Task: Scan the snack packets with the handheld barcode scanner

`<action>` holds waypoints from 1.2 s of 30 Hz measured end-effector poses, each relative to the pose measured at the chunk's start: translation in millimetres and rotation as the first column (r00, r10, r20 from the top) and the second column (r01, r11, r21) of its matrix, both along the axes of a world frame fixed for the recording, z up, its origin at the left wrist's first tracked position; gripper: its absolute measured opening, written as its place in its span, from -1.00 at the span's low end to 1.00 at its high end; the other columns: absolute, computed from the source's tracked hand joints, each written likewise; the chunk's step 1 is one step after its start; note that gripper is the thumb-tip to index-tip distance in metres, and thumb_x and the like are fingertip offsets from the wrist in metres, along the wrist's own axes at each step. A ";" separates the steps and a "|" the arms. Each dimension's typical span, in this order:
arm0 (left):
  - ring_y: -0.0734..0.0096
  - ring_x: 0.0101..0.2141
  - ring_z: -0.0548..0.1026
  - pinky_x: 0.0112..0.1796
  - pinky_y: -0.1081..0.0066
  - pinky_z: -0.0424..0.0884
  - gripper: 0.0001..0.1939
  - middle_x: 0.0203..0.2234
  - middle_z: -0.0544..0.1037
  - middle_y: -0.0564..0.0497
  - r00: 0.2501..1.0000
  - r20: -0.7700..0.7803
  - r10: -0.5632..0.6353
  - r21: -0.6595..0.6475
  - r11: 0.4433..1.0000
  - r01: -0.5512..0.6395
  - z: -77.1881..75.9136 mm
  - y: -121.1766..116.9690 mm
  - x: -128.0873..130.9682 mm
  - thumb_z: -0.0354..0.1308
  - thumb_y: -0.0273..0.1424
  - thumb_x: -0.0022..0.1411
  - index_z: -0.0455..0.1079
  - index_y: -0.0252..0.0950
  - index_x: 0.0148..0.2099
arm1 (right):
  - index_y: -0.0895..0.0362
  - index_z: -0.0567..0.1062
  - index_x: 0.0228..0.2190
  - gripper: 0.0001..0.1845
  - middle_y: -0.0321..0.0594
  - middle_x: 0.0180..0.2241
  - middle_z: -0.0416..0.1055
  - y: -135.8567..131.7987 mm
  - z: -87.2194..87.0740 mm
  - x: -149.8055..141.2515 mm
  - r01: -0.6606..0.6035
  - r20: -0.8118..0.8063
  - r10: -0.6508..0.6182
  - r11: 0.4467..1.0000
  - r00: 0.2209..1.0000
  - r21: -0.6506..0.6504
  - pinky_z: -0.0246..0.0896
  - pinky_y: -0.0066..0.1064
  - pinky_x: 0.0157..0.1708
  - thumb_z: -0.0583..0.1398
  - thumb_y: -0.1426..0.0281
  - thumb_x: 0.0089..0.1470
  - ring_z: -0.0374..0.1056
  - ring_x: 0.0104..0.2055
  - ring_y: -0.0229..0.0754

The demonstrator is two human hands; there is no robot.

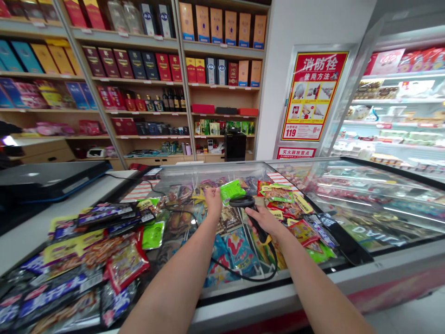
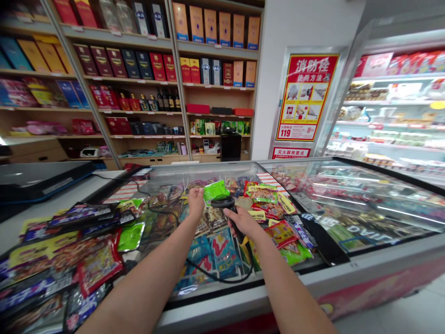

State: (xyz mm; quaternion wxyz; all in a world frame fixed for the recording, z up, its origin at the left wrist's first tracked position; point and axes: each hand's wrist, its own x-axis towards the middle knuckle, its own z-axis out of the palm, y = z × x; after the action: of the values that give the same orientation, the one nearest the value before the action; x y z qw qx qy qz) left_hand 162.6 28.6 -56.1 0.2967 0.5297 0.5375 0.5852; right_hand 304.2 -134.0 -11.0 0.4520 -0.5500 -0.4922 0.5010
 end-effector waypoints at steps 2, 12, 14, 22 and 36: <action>0.44 -0.42 0.40 -0.33 0.42 0.33 -0.89 -0.50 0.39 0.08 1.000 0.024 0.005 -0.014 1.000 -0.004 2.5 -2.0 -0.1 -0.01 -0.35 0.16 0.23 -0.27 -0.37 | 0.10 0.25 -0.47 -0.62 -0.41 -0.66 0.30 -0.5 0.2 -0.4 0.004 -0.002 -0.004 1.000 1.000 -0.002 0.17 -0.49 -0.75 0.21 0.07 -0.01 0.20 -0.73 -0.35; 0.45 -0.45 0.39 -0.36 0.43 0.32 -0.87 -0.54 0.38 0.09 0.997 -0.031 0.077 0.016 0.997 -0.077 38.9 -12.5 -63.7 0.02 -0.34 0.16 0.28 -0.29 -0.36 | 0.09 0.26 -0.40 -0.66 -0.41 -0.65 0.31 -1.7 11.2 -22.1 0.047 -0.166 -0.042 0.999 0.985 0.022 0.16 -0.52 -0.76 0.19 0.10 0.03 0.20 -0.73 -0.35; 0.45 -0.46 0.39 -0.37 0.43 0.31 -0.88 -0.54 0.38 0.10 0.991 -0.042 0.131 0.034 0.991 -0.129 48.1 -15.1 -88.8 0.03 -0.34 0.15 0.28 -0.28 -0.37 | 0.09 0.24 -0.42 -0.65 -0.42 -0.66 0.31 2.6 16.7 -36.6 -0.001 -0.174 0.008 0.999 0.985 0.037 0.14 -0.53 -0.77 0.18 0.09 0.03 0.20 -0.74 -0.36; 0.39 -0.42 0.41 -0.30 0.38 0.34 -0.87 -0.51 0.42 0.06 0.940 -0.133 0.315 0.119 0.946 -0.301 85.3 -38.6 -205.0 0.07 -0.32 0.11 0.29 -0.28 -0.39 | 0.09 0.24 -0.45 -0.62 -0.43 -0.67 0.30 9.6 35.4 -114.3 -0.174 -0.175 0.180 0.984 0.968 0.048 0.14 -0.54 -0.79 0.19 0.06 -0.02 0.18 -0.76 -0.37; 0.04 -0.12 0.47 -0.08 0.07 0.28 -0.84 -0.22 0.55 -0.15 0.711 -0.507 0.487 -0.040 0.811 -0.584 102.1 -79.9 -314.7 0.06 -0.34 0.15 0.36 -0.24 -0.21 | 0.11 0.25 -0.40 -0.63 -0.46 -0.69 0.29 15.3 28.5 -184.3 -0.287 -0.156 0.294 0.956 0.943 0.063 0.14 -0.54 -0.80 0.20 0.08 -0.01 0.18 -0.77 -0.37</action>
State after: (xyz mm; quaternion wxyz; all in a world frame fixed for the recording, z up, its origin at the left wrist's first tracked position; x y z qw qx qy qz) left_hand -152.1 -51.3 46.1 0.0237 0.4441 0.7792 0.4416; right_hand 119.9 -118.7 17.5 0.4228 -0.4195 -0.5386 0.5960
